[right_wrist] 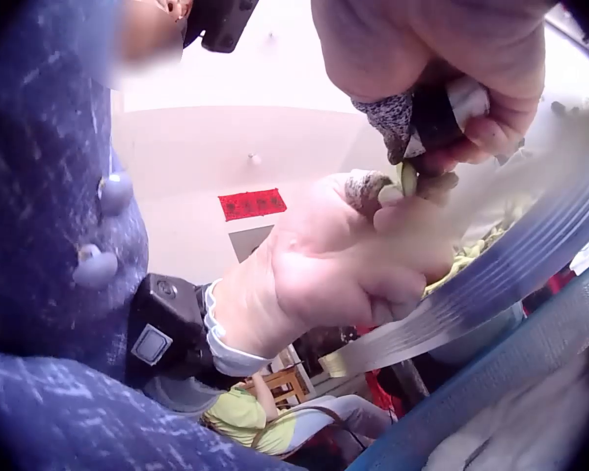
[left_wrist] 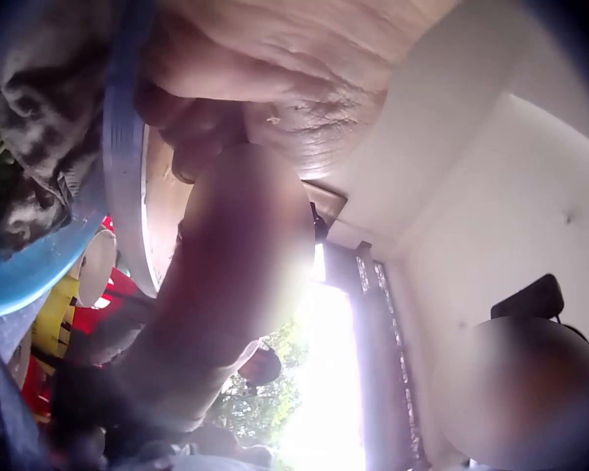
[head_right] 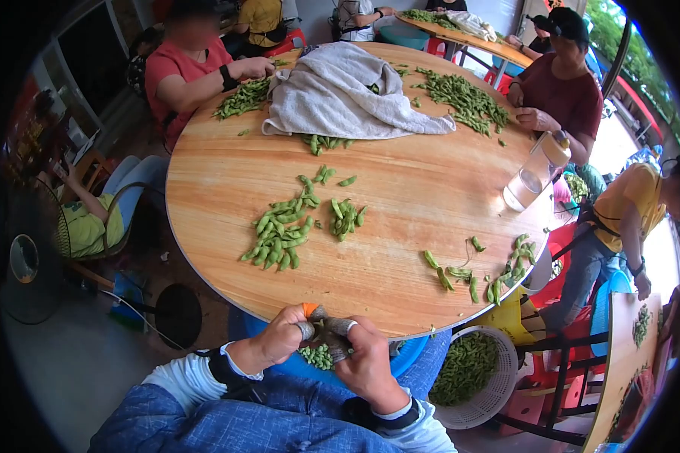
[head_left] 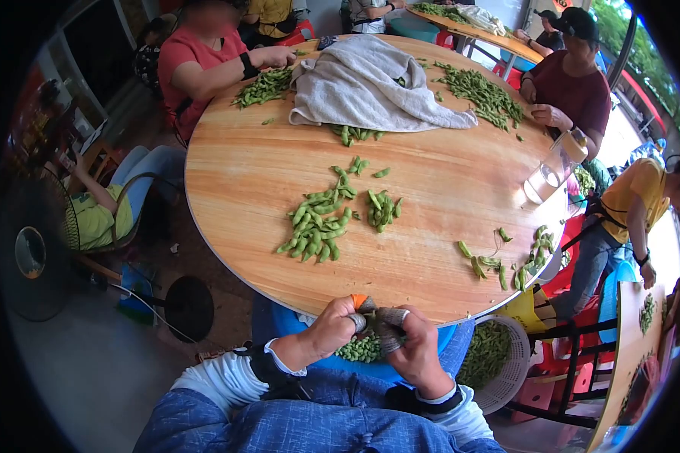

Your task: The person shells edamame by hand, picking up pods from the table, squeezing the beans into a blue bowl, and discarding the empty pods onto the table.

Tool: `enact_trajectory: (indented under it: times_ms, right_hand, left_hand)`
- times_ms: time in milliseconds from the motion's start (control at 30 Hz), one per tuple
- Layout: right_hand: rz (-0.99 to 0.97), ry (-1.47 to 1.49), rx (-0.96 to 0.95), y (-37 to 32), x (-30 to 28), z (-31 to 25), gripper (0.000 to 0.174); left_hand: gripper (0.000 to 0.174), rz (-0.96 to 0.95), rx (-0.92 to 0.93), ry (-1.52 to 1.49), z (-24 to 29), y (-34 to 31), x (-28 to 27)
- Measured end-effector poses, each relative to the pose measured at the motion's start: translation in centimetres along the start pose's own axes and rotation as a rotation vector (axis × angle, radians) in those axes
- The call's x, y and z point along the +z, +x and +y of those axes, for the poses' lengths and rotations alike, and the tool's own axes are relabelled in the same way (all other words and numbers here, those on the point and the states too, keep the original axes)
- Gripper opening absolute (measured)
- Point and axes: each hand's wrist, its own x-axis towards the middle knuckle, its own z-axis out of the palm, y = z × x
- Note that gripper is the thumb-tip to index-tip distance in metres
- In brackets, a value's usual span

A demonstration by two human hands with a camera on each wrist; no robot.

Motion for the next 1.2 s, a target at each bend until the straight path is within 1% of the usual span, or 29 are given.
enact_trajectory:
  times_ms: [33, 133, 167, 200, 267, 300, 333, 367, 400, 467, 500, 600, 700, 733, 767, 800, 833, 933, 1000, 1033, 1100, 1133, 1200]
  right_hand:
    - [0.030, 0.031, 0.027, -0.1, -0.1, 0.0, 0.011]
    - [0.212, 0.090, 0.132, -0.1, -2.4, 1.4, 0.008]
    - [0.261, -0.095, 0.085, 0.0, -3.9, 2.3, 0.009]
    - [0.310, -0.281, 0.040, 0.0, -5.7, 3.4, 0.010]
    - [0.364, -0.342, 0.217, -0.8, -8.8, 5.2, 0.018]
    - [0.399, -0.325, 0.263, -0.8, -9.3, 4.0, 0.023]
    - [0.434, -0.309, 0.309, -0.7, -9.8, 2.9, 0.027]
    - [0.444, -0.279, 0.299, -1.0, -10.1, 3.3, 0.031]
    - [0.433, -0.235, 0.312, -1.3, -10.1, 3.4, 0.030]
    - [0.412, -0.146, 0.335, -1.8, -9.8, 3.5, 0.029]
    - [0.434, -0.123, 0.264, -2.0, -9.3, 3.9, 0.026]
    - [0.399, -0.043, 0.272, -2.0, -7.9, 3.7, 0.024]
    - [0.336, -0.024, 0.278, -2.1, -6.8, 3.5, 0.023]
    - [0.323, -0.019, 0.272, -2.0, -6.6, 3.2, 0.024]
    - [0.284, -0.048, 0.321, -2.1, -6.6, 3.3, 0.024]
    - [0.287, -0.031, 0.312, -2.0, -6.4, 3.0, 0.024]
    - [0.291, -0.013, 0.304, -1.9, -6.0, 2.6, 0.023]
    - [0.275, 0.035, 0.279, -2.2, -5.6, 2.8, 0.024]
    - [0.272, 0.091, 0.279, -1.9, -4.9, 2.5, 0.024]
    - [0.237, 0.107, 0.279, -1.8, -4.6, 2.5, 0.024]
    - [0.170, 0.137, 0.276, -1.4, -4.1, 2.6, 0.025]
    - [0.153, 0.227, 0.303, -1.0, -3.6, 2.3, 0.026]
    - [0.121, 0.407, 0.357, 0.1, -2.6, 1.1, 0.028]
  left_hand:
    - [0.017, -0.018, 0.010, 0.033, 0.1, 0.0, 0.1]
    - [0.022, -0.115, 0.013, 0.455, 0.0, -0.5, 0.3]
    - [0.022, -0.193, -0.017, 0.623, 1.1, -0.9, 0.1]
    - [0.021, -0.170, 0.078, 0.665, 1.6, -0.7, -0.3]
    - [0.019, -0.124, 0.269, 0.744, 2.6, -0.3, -0.8]
    - [0.016, -0.011, 0.263, 0.750, 3.3, 0.0, -1.2]
    - [0.016, 0.056, 0.275, 0.791, 5.1, 0.4, -1.3]
    - [0.017, 0.068, 0.232, 0.849, 6.3, 1.0, -2.1]
    - [0.018, 0.079, 0.188, 0.910, 7.1, 1.8, -2.8]
    - [0.018, 0.106, 0.350, 1.065, 7.1, 4.4, -4.4]
    - [0.019, 0.122, 0.433, 1.142, 7.4, 5.4, -4.8]
    - [0.018, 0.316, 0.309, 1.440, 10.4, 7.6, -3.6]
    - [0.020, 0.352, 0.483, 1.666, 9.8, 11.6, -5.9]
    - [0.020, 0.307, 0.456, 1.719, 9.9, 12.4, -6.3]
    - [0.021, 0.260, 0.430, 1.771, 9.9, 13.0, -6.5]
    - [0.021, 0.211, 0.402, 1.823, 10.0, 13.5, -6.6]
    - [0.022, 0.208, 0.387, 1.834, 10.0, 13.8, -6.6]
    - [0.024, 0.244, 0.443, 1.827, 10.2, 13.2, -6.6]
    - [0.021, 0.340, 0.565, 1.759, 10.5, 12.1, -6.7]
    - [0.019, 0.390, 0.624, 1.724, 10.7, 11.3, -6.6]
    - [0.014, 0.391, 0.437, 1.449, 11.3, 9.1, -5.6]
    - [0.012, 0.389, 0.349, 1.309, 11.0, 8.1, -5.2]
    - [0.014, 0.255, 0.390, 1.004, 8.9, 6.2, -4.6]
